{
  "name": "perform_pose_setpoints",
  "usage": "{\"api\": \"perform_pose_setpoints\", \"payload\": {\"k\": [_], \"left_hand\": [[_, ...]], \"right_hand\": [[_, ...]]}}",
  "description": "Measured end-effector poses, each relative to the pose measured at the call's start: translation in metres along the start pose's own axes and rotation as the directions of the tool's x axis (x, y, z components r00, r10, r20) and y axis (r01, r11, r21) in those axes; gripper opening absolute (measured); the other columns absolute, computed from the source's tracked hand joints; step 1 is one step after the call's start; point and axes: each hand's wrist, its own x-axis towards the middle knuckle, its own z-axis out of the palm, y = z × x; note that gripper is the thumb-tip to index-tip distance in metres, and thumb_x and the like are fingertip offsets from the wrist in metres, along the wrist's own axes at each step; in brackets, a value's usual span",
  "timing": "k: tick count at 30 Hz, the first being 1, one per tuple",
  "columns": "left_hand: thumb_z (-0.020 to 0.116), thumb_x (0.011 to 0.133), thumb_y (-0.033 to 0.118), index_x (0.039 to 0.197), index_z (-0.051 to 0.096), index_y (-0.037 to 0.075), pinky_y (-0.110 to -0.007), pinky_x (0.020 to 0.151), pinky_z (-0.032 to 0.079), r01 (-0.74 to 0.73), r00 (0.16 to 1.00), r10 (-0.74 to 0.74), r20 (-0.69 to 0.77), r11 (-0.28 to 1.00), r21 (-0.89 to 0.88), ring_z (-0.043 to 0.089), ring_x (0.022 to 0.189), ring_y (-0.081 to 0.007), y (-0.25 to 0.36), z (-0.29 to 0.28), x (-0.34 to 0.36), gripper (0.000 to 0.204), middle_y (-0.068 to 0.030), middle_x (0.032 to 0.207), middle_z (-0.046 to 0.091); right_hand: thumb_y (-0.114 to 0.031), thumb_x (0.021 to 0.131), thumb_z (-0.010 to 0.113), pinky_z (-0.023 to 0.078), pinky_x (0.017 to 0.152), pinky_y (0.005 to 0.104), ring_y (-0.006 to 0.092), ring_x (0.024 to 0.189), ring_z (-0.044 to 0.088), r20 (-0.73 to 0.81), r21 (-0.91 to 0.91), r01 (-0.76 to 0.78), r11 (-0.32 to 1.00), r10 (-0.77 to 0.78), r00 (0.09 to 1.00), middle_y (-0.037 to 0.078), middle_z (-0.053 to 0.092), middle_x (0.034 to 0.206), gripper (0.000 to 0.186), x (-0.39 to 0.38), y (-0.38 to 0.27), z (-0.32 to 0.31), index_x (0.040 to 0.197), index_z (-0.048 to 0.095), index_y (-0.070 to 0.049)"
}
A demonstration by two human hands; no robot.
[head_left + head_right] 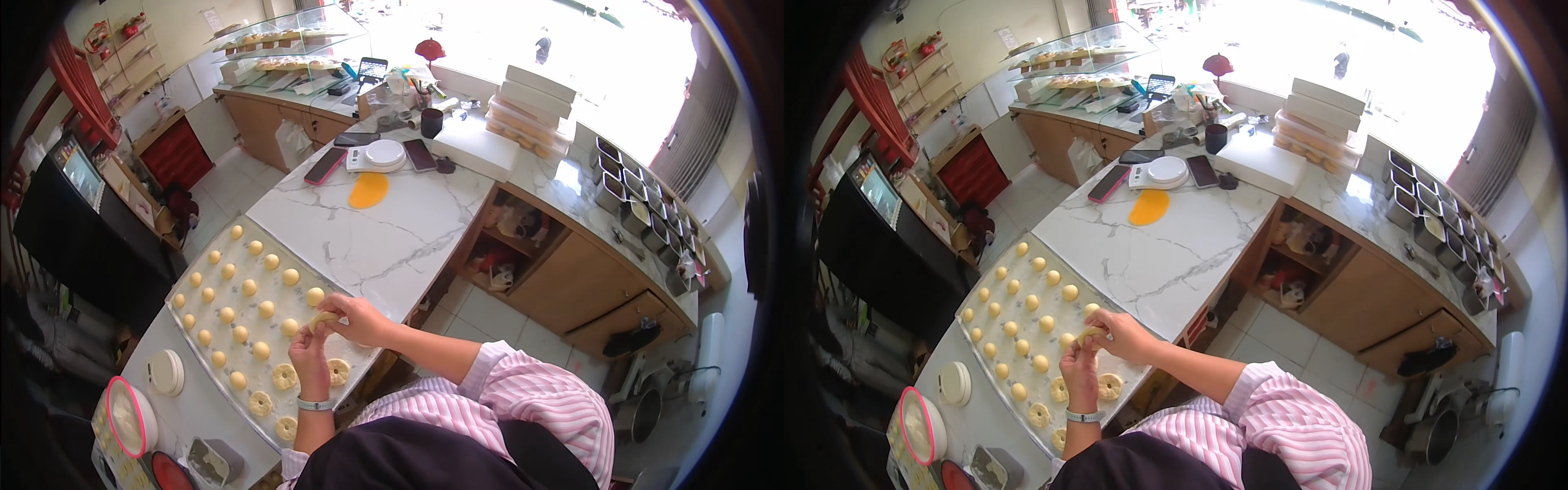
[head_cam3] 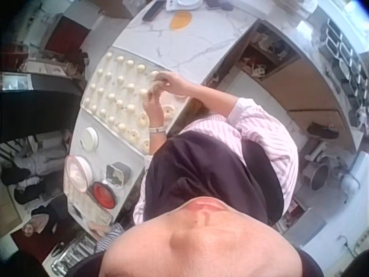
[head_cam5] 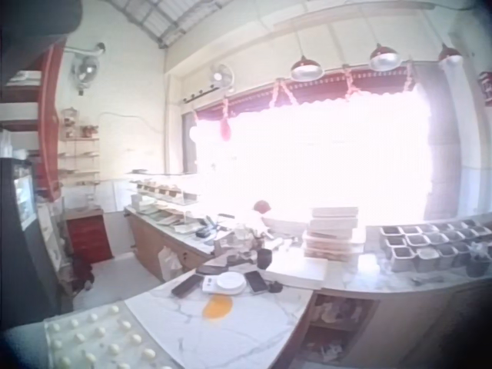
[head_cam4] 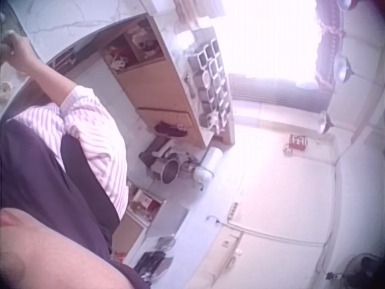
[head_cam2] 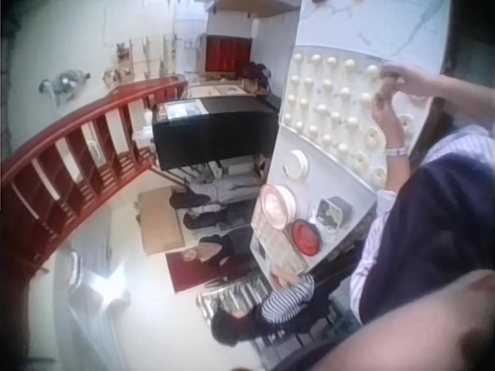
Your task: The person uses their hands to press indentations into small dough portions on a baking sheet, moves the sheet to a rack, and then takes another sheet of dough balls to the counter.
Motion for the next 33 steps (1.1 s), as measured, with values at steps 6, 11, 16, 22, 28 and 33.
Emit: {"api": "perform_pose_setpoints", "payload": {"k": [6,11,16,22,28,33], "left_hand": [[0.061,0.084,0.0,0.104,0.058,-0.005,-0.022,0.076,0.05,0.035,0.995,-0.055,-0.086,0.975,-0.218,0.06,0.085,-0.0127,0.014,0.006,-0.007,0.02,-0.0083,0.094,0.063],[0.061,0.084,0.001,0.103,0.06,-0.005,-0.024,0.074,0.052,0.0,0.99,-0.023,-0.138,0.987,-0.161,0.062,0.084,-0.0146,0.016,-0.015,-0.007,0.02,-0.0094,0.094,0.063],[0.062,0.084,0.003,0.101,0.061,-0.005,-0.026,0.074,0.053,0.116,0.992,-0.122,-0.028,0.979,-0.167,0.063,0.082,-0.0164,0.017,-0.021,-0.007,0.019,-0.0117,0.093,0.065],[0.063,0.084,0.005,0.102,0.061,-0.007,-0.026,0.076,0.052,0.136,0.99,-0.14,-0.015,0.979,-0.153,0.062,0.083,-0.0163,0.016,-0.023,-0.009,0.022,-0.0121,0.094,0.064],[0.063,0.085,0.009,0.101,0.061,-0.008,-0.026,0.076,0.051,0.131,0.986,-0.141,-0.083,0.984,-0.119,0.061,0.085,-0.0161,0.019,-0.018,-0.011,0.023,-0.0115,0.094,0.064],[0.063,0.085,0.01,0.099,0.061,-0.007,-0.026,0.075,0.051,0.199,0.98,-0.199,0.008,0.973,-0.117,0.062,0.082,-0.0159,0.018,-0.017,-0.009,0.022,-0.0105,0.09,0.065]], "right_hand": [[-0.01,0.08,0.063,0.05,0.072,0.0327,0.0229,0.079,0.063,0.017,0.005,-0.045,0.999,0.045,0.999,0.012,0.065,0.088,0.023,0.006,-0.008,-0.003,0.102,0.063,-0.002],[-0.012,0.078,0.066,0.05,0.072,0.0292,0.0181,0.079,0.062,0.106,0.083,-0.164,0.983,0.155,0.982,0.012,0.066,0.087,0.027,0.006,-0.011,-0.003,0.104,0.064,-0.004],[-0.014,0.08,0.068,0.049,0.072,0.026,0.0125,0.078,0.061,0.159,-0.002,-0.082,0.997,0.081,0.984,0.008,0.066,0.088,0.025,0.006,-0.011,0.0,0.104,0.066,-0.006],[-0.017,0.08,0.067,0.048,0.07,0.0252,0.0141,0.079,0.059,0.208,-0.016,-0.122,0.992,0.122,0.971,0.006,0.062,0.09,0.024,0.008,-0.01,-0.007,0.102,0.067,-0.006],[-0.012,0.081,0.066,0.048,0.071,0.0249,0.0099,0.078,0.06,0.223,0.112,-0.261,0.959,0.232,0.947,0.005,0.065,0.088,0.024,0.01,-0.001,-0.01,0.102,0.065,-0.002],[-0.006,0.081,0.063,0.049,0.069,0.0231,0.01,0.074,0.061,0.217,0.266,-0.243,0.933,0.187,0.958,0.005,0.066,0.081,0.023,0.002,-0.012,0.0,0.103,0.064,0.003]]}}
